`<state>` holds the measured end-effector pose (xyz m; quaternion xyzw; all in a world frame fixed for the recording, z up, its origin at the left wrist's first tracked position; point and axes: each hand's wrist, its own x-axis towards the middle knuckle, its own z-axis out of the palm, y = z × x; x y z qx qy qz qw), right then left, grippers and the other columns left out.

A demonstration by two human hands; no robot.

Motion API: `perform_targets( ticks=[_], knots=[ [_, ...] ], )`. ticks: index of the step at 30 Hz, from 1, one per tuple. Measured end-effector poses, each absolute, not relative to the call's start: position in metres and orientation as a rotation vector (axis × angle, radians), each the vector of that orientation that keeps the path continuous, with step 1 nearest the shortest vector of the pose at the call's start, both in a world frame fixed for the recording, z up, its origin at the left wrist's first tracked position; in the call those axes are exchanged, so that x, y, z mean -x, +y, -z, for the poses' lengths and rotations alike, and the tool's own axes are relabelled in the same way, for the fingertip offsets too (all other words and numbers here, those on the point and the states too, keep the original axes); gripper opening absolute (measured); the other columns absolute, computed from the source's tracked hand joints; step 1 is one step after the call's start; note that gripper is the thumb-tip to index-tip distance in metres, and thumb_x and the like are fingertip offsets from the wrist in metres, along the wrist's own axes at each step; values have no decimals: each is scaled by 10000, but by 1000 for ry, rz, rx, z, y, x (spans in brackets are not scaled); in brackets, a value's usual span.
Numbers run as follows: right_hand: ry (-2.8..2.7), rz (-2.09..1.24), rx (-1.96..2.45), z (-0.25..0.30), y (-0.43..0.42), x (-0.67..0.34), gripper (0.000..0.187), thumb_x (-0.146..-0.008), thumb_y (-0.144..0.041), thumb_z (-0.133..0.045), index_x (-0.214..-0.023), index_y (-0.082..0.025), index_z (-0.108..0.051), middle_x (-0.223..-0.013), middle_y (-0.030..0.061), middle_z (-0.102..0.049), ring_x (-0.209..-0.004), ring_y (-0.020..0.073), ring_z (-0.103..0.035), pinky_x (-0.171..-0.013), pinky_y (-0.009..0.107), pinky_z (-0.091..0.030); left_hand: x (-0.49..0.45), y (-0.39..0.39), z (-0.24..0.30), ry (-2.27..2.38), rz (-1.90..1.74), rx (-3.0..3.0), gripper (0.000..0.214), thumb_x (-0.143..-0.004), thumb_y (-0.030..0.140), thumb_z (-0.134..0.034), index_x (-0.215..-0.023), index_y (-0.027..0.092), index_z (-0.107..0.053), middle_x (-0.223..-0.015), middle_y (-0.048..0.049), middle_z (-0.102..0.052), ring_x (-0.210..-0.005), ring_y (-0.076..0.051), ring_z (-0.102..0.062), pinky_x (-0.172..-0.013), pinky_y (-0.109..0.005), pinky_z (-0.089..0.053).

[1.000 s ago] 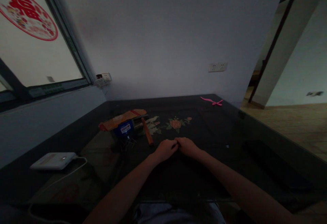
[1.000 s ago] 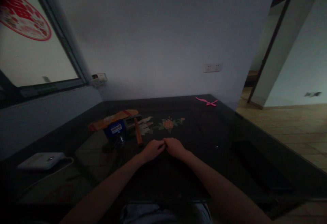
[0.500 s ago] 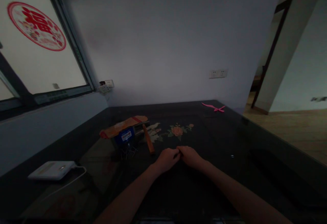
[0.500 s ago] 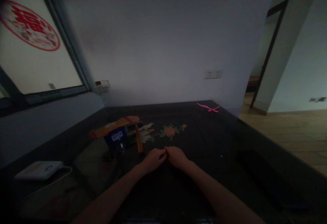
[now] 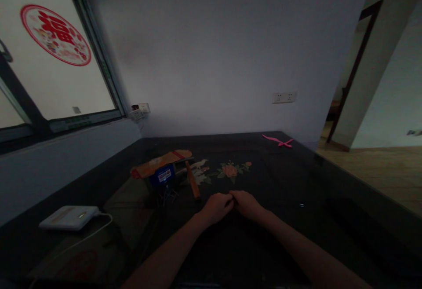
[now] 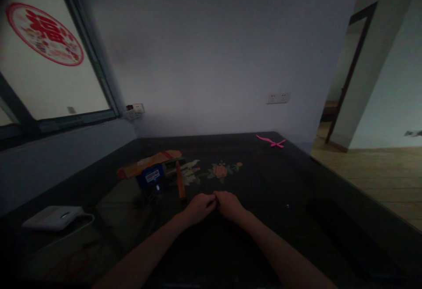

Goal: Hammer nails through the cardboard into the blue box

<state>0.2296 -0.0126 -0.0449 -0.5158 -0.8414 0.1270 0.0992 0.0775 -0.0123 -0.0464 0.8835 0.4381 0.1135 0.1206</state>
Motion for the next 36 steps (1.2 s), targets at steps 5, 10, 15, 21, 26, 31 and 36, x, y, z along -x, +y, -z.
perform_targets(
  ticks=[5,10,15,21,26,31,36],
  knots=[
    [-2500,-378,1519,47,-11,-230,257,-792,-97,-410,-965,-153,-592,-985,100,-659,-918,203,-595,-700,267,-358,-77,-12,46,1253,-342,-2588,229,-882,248,-392,-882,181,-611,-853,-54,-671,-756,-160,-613,-671,-229,-419],
    [-2505,-375,1523,51,-9,-231,260,-787,-93,-417,-975,-153,-586,-1004,106,-651,-940,213,-587,-724,275,-358,-77,-12,46,1258,-327,-2572,232,-882,245,-390,-903,180,-612,-867,-58,-670,-787,-165,-612,-703,-235,-424],
    [-2505,-379,1527,52,-9,-232,267,-806,-95,-411,-1004,-154,-581,-1029,111,-645,-970,203,-575,-762,274,-356,-77,-11,49,1253,-340,-2582,243,-887,261,-382,-883,179,-611,-842,-60,-666,-753,-164,-608,-682,-236,-417],
    [-2509,-384,1534,48,-10,-231,287,-818,-106,-399,-1039,-138,-578,-1038,121,-646,-965,209,-580,-758,279,-368,-75,-11,51,1224,-373,-2606,226,-884,260,-390,-890,179,-601,-838,-57,-663,-751,-168,-612,-666,-235,-414],
    [-2505,-381,1534,45,-13,-231,297,-817,-93,-392,-1043,-148,-576,-1039,120,-643,-993,206,-569,-779,280,-365,-76,-12,48,1226,-372,-2611,246,-893,263,-373,-883,176,-602,-832,-60,-666,-747,-172,-618,-663,-241,-418],
    [-2514,-373,1538,46,-12,-230,253,-809,-105,-404,-983,-153,-581,-999,113,-652,-943,213,-590,-727,282,-373,-77,-12,48,1239,-364,-2607,242,-889,259,-379,-894,173,-605,-844,-64,-669,-754,-174,-621,-666,-241,-423],
    [-2528,-364,1534,48,-9,-231,265,-804,-100,-403,-996,-153,-577,-1006,114,-653,-947,212,-595,-726,278,-372,-77,-13,45,1261,-309,-2604,244,-885,257,-383,-905,170,-610,-865,-69,-673,-782,-179,-623,-699,-248,-432]
  ],
)
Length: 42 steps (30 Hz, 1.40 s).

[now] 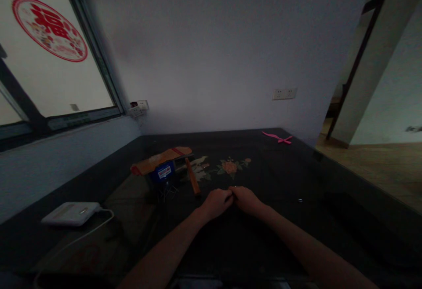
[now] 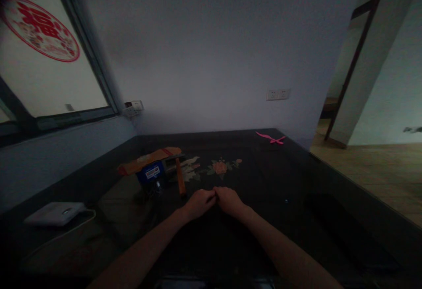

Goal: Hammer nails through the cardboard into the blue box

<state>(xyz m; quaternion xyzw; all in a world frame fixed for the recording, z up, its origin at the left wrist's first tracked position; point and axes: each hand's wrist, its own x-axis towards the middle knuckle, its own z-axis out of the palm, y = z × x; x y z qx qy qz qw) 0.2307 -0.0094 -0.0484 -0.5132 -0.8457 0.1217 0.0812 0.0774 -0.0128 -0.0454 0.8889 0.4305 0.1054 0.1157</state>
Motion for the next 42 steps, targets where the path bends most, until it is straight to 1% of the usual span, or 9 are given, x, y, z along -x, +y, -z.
perform_targets(
  ticks=[6,12,18,23,30,39,42],
  knots=[
    [-2530,-364,1529,51,-9,-231,272,-799,-99,-398,-998,-148,-578,-993,114,-655,-927,215,-598,-719,281,-371,-77,-13,47,1272,-308,-2614,265,-891,268,-365,-910,175,-611,-862,-68,-675,-774,-181,-627,-691,-253,-435],
    [-2524,-365,1522,49,-11,-231,308,-796,-79,-387,-1033,-145,-573,-1032,118,-641,-953,210,-582,-744,284,-366,-76,-11,49,1258,-323,-2624,252,-888,270,-375,-914,177,-608,-859,-67,-676,-785,-183,-630,-686,-251,-435],
    [-2528,-379,1530,46,-10,-231,281,-799,-94,-398,-998,-152,-588,-1005,105,-652,-938,207,-591,-726,274,-367,-76,-11,49,1250,-340,-2640,257,-895,276,-367,-924,180,-604,-863,-63,-676,-779,-181,-632,-687,-253,-438],
    [-2525,-370,1540,49,-9,-231,292,-801,-90,-394,-1018,-146,-581,-1014,113,-647,-944,213,-588,-730,280,-366,-76,-12,48,1247,-323,-2624,248,-893,266,-376,-905,177,-607,-863,-60,-675,-781,-175,-632,-691,-248,-437],
    [-2524,-362,1545,46,-11,-229,276,-794,-92,-400,-989,-150,-588,-990,108,-657,-922,208,-597,-717,273,-367,-77,-11,48,1246,-333,-2633,248,-885,262,-377,-880,173,-609,-842,-62,-677,-755,-175,-632,-658,-244,-435],
    [-2522,-367,1530,50,-9,-231,309,-781,-76,-412,-1036,-146,-572,-1040,111,-646,-966,211,-583,-749,277,-364,-77,-14,44,1259,-314,-2618,264,-896,274,-362,-895,177,-607,-849,-62,-677,-771,-174,-633,-671,-243,-435],
    [-2520,-367,1530,49,-10,-231,296,-779,-79,-415,-1015,-150,-578,-1025,107,-650,-952,206,-587,-740,273,-365,-77,-14,43,1264,-295,-2612,270,-902,276,-355,-901,178,-606,-856,-61,-675,-772,-169,-631,-681,-242,-435]
  ],
)
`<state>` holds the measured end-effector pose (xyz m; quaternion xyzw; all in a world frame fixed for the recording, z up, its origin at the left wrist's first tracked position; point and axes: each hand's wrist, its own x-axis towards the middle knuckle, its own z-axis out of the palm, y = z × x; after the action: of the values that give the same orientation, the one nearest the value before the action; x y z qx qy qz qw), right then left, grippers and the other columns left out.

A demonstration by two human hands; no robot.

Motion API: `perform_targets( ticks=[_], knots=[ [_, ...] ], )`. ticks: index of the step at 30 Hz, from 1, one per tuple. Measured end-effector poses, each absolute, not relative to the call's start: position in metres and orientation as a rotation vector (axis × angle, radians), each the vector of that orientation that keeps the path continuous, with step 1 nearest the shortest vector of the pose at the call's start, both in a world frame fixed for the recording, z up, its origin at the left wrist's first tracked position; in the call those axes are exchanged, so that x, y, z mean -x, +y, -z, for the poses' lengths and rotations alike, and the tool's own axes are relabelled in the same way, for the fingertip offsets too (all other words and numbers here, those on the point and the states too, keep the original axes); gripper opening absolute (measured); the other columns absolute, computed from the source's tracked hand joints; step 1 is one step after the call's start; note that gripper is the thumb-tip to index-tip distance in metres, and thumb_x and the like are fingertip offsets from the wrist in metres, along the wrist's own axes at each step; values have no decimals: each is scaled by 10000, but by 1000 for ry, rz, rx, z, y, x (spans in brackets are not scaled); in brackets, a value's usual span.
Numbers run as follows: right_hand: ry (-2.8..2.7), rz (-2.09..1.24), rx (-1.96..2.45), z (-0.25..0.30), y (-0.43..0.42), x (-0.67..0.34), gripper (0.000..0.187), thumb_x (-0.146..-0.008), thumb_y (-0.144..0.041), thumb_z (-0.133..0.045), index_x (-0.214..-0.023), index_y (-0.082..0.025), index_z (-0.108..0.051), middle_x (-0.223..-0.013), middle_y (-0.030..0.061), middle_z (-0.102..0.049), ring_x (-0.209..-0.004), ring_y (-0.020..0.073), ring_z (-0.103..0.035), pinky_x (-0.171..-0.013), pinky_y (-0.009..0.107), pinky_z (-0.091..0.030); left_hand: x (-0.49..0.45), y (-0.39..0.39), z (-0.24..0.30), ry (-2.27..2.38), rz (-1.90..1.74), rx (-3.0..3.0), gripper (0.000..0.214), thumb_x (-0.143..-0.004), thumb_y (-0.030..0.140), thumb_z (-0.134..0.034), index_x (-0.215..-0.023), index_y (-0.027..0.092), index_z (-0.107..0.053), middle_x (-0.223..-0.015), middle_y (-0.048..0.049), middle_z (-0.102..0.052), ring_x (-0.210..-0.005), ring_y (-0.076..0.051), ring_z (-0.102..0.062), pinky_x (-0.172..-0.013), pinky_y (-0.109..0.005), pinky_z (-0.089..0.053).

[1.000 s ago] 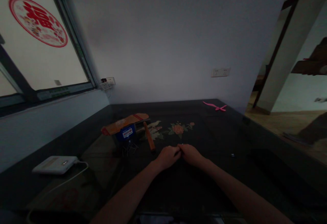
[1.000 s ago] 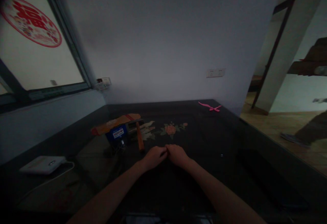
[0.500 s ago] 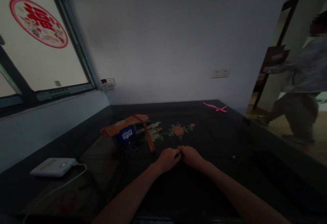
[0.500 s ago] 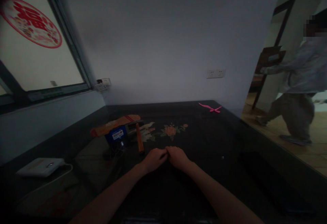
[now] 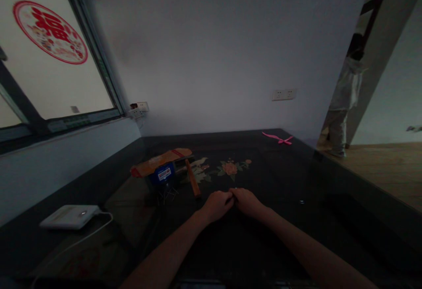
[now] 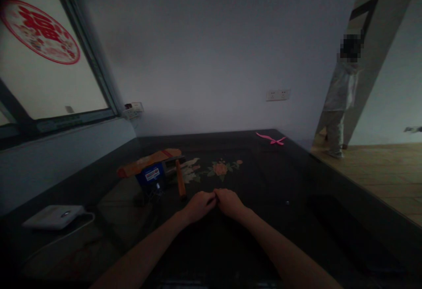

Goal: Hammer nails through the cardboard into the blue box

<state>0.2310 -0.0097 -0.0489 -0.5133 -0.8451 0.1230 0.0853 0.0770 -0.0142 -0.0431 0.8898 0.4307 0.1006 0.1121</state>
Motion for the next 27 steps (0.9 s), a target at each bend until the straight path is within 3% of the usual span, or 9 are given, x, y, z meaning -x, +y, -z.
perform_targets(
  ticks=[9,17,20,27],
  knots=[
    [-2523,-357,1531,46,-12,-230,287,-799,-89,-390,-1010,-152,-575,-1011,112,-650,-934,209,-591,-716,279,-360,-75,-12,47,1256,-322,-2604,253,-895,277,-369,-914,179,-602,-857,-70,-670,-765,-180,-624,-684,-258,-430],
    [-2552,-363,1461,42,-14,-230,212,-779,-141,-481,-959,-169,-590,-970,77,-668,-921,200,-602,-693,250,-354,-76,-24,33,1012,-451,-2813,297,-902,305,-357,-749,181,-578,-747,-42,-646,-690,-147,-594,-657,-239,-410],
    [-2517,-351,1515,44,-14,-229,211,-833,-191,-441,-966,-171,-604,-978,87,-671,-889,199,-614,-668,252,-352,-67,-22,21,994,-583,-2843,291,-897,296,-356,-742,181,-573,-748,-43,-639,-717,-149,-590,-685,-245,-411],
    [-2472,-387,1501,43,-13,-217,208,-870,-260,-434,-935,-198,-622,-923,58,-675,-849,172,-612,-652,238,-344,23,42,-30,1461,-1116,-2541,319,-881,360,-384,-1112,176,-505,-1052,-77,-603,-956,-193,-553,-866,-313,-415]
  ],
)
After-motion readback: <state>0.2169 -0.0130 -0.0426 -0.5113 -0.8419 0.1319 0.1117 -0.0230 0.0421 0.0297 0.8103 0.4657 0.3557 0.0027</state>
